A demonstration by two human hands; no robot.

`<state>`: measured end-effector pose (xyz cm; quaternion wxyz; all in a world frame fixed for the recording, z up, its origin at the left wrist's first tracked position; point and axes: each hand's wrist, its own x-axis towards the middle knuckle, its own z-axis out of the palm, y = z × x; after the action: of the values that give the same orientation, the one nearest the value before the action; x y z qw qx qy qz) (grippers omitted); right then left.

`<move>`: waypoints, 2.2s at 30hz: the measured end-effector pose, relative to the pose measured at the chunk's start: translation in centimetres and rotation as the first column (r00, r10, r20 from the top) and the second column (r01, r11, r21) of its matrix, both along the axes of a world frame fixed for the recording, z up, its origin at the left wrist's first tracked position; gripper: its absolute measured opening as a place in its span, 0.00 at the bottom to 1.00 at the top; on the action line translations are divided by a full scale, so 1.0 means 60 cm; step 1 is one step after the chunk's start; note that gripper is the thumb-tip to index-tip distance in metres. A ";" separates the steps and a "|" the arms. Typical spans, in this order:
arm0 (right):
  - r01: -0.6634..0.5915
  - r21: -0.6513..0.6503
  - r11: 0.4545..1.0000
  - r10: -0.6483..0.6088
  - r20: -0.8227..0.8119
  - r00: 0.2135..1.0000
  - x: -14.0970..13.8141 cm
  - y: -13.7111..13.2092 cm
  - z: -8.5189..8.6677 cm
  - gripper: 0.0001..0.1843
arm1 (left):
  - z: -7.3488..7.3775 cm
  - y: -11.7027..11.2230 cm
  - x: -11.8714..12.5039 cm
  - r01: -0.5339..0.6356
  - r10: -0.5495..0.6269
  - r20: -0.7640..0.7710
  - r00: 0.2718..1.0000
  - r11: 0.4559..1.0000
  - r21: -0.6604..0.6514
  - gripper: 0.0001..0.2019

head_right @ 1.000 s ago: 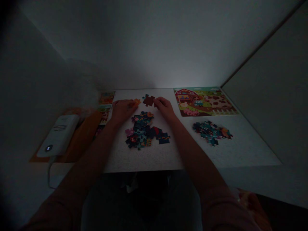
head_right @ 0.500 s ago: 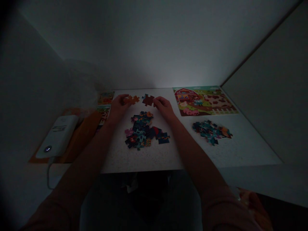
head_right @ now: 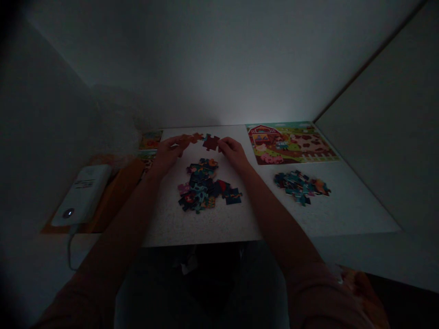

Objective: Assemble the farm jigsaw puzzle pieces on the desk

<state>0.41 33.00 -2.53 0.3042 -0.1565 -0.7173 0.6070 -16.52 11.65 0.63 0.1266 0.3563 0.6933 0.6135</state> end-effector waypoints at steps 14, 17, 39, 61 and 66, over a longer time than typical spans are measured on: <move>-0.034 0.017 0.999 0.034 -0.012 0.999 0.002 -0.003 0.003 0.34 | 0.003 -0.002 0.010 0.199 -0.199 0.030 0.980 0.980 0.020 0.26; -0.046 0.027 0.999 0.046 -0.020 0.999 0.005 -0.004 0.006 0.33 | 0.006 -0.003 0.016 0.222 -0.222 0.007 0.975 0.975 0.003 0.33; -0.078 0.021 0.997 0.080 -0.061 0.995 -0.004 0.006 -0.017 0.29 | -0.021 0.016 -0.002 0.149 -0.172 0.137 0.976 0.975 0.166 0.25; -0.094 0.081 0.992 0.100 -0.081 0.992 -0.008 0.010 -0.022 0.20 | -0.028 0.014 -0.012 -0.049 0.054 0.187 0.981 0.998 -0.028 0.14; -0.094 0.096 0.991 0.103 -0.085 0.991 -0.007 0.009 -0.020 0.19 | -0.030 0.013 -0.011 0.003 0.000 0.188 0.982 1.000 -0.019 0.13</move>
<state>0.02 33.54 -3.73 0.3125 -0.0794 -0.7369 0.5942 -17.16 12.40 -1.15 0.1953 0.2961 0.6839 0.6376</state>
